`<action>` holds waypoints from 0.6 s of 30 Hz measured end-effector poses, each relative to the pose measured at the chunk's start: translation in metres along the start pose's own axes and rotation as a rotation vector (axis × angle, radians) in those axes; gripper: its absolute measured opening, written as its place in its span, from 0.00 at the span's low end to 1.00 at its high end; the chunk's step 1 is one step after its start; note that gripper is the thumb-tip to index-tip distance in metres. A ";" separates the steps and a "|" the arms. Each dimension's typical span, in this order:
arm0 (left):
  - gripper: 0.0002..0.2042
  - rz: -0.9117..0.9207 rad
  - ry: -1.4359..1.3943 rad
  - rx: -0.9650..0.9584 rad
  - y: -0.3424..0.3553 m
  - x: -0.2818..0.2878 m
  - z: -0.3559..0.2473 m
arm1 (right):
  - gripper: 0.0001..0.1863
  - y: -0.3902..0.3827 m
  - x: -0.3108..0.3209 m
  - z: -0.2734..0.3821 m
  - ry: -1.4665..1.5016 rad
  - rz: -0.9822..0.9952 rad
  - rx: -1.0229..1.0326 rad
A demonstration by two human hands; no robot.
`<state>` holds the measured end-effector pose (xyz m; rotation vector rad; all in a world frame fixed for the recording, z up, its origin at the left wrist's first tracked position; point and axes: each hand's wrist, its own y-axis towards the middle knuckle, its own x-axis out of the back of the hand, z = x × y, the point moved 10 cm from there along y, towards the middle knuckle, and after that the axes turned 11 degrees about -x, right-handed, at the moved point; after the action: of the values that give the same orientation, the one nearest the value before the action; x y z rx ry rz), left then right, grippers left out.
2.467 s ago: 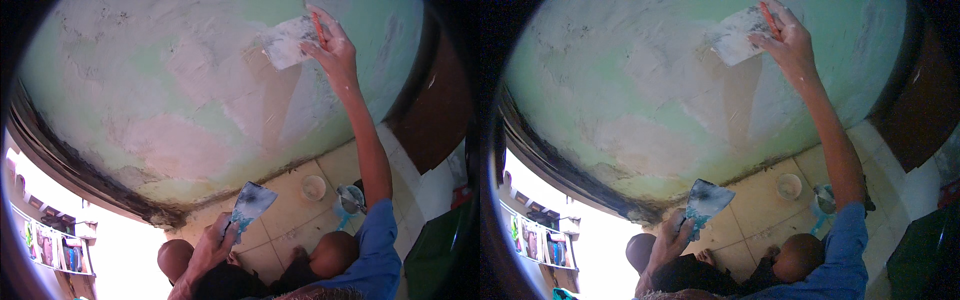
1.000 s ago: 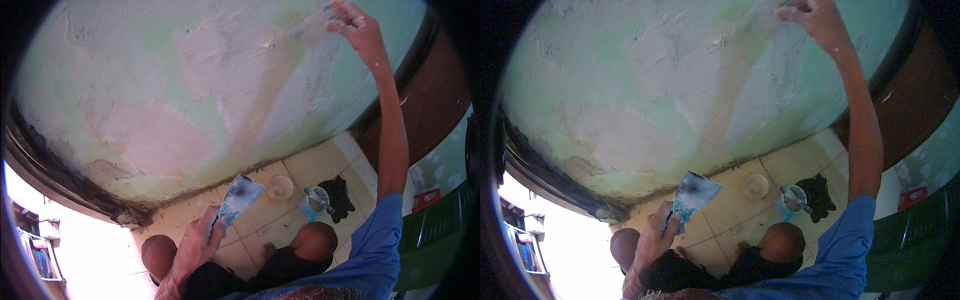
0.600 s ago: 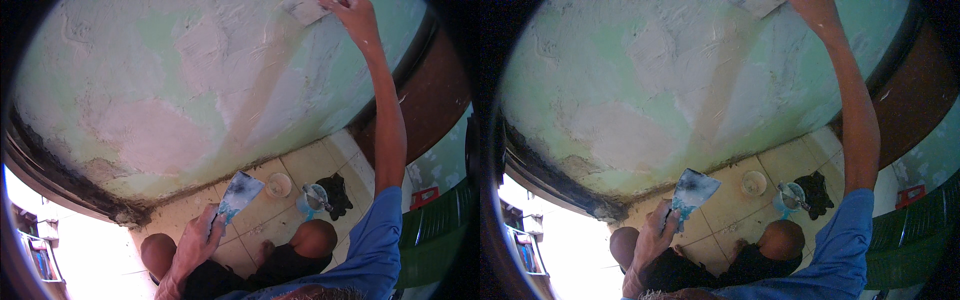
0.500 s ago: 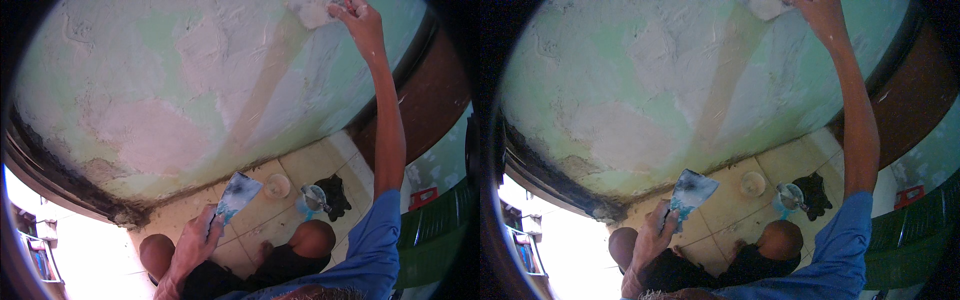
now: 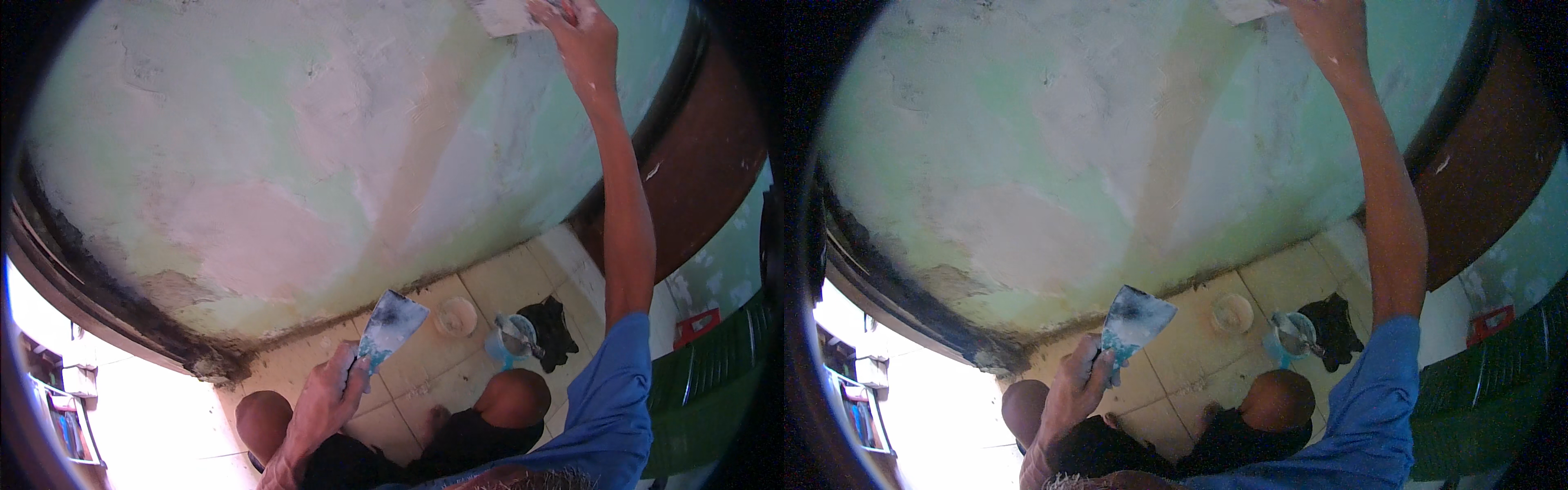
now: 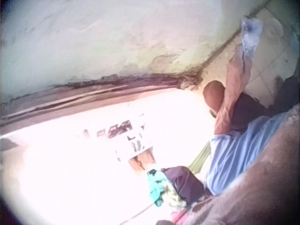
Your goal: The person applies a white substance to a wall using a putty knife and a smaller spreading tool.
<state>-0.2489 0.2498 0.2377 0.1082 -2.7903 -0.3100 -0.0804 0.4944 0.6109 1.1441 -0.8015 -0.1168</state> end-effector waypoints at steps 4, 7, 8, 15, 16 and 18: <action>0.08 -0.009 0.037 0.030 -0.001 0.005 -0.002 | 0.23 -0.025 -0.022 0.023 0.033 0.127 0.102; 0.09 -0.010 0.032 0.024 -0.001 0.003 -0.001 | 0.23 -0.032 -0.055 0.038 -0.049 0.253 0.150; 0.09 -0.015 0.014 0.027 -0.001 0.001 0.000 | 0.24 -0.028 -0.061 0.035 -0.108 0.244 0.138; 0.10 0.008 0.037 0.043 -0.002 0.003 -0.002 | 0.26 0.002 0.004 -0.006 0.014 -0.022 -0.043; 0.10 0.000 0.025 0.048 -0.002 0.003 -0.001 | 0.26 -0.006 0.004 -0.006 0.020 -0.014 -0.030; 0.10 -0.018 0.010 0.060 -0.002 0.004 0.000 | 0.27 -0.020 -0.012 0.002 0.033 0.054 0.014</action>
<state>-0.2528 0.2472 0.2385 0.1491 -2.7911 -0.2299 -0.0836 0.4897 0.5884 1.1344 -0.8044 -0.0471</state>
